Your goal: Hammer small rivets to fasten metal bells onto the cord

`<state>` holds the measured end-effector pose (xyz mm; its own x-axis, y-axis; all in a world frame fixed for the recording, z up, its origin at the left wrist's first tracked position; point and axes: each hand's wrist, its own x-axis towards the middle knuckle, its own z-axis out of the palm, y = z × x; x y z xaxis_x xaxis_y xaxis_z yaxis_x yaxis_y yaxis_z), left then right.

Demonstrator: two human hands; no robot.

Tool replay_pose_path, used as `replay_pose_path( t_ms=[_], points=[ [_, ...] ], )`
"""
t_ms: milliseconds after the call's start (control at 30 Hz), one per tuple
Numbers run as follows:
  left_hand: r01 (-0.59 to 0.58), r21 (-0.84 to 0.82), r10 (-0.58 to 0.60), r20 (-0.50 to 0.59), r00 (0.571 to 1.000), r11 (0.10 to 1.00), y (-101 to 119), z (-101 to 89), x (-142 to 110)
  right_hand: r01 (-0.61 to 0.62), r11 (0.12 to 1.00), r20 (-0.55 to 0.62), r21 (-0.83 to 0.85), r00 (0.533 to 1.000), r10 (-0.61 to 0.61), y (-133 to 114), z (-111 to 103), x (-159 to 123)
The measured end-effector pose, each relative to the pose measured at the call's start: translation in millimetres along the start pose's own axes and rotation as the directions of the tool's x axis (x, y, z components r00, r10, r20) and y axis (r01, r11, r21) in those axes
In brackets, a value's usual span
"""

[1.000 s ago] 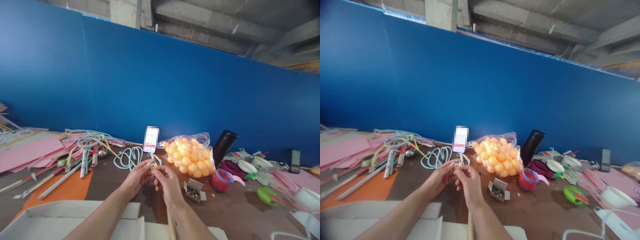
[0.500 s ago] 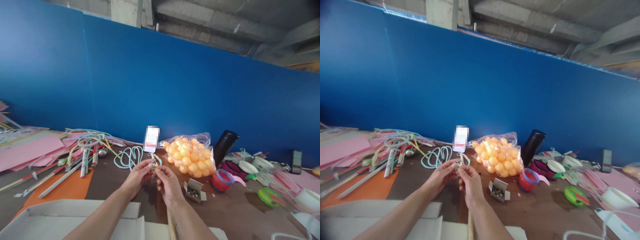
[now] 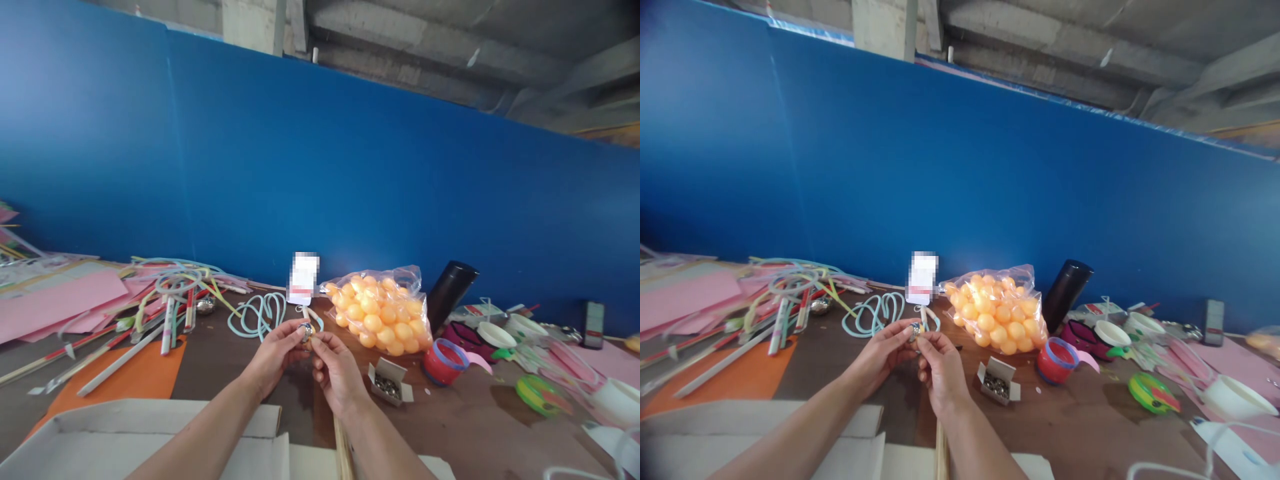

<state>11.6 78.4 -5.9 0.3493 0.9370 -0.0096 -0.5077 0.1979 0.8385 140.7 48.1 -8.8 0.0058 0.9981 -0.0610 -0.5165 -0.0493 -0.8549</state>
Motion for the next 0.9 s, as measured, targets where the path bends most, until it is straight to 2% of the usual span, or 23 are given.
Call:
replay_pose_path(
  t_ms=[900],
  points=[
    [0.015,0.015,-0.014,-0.022,1.000,1.000,2.3,2.2,-1.3,0.030,0.997,0.020,-0.066,0.999,-0.029,-0.8,-0.8,0.3]
  ],
)
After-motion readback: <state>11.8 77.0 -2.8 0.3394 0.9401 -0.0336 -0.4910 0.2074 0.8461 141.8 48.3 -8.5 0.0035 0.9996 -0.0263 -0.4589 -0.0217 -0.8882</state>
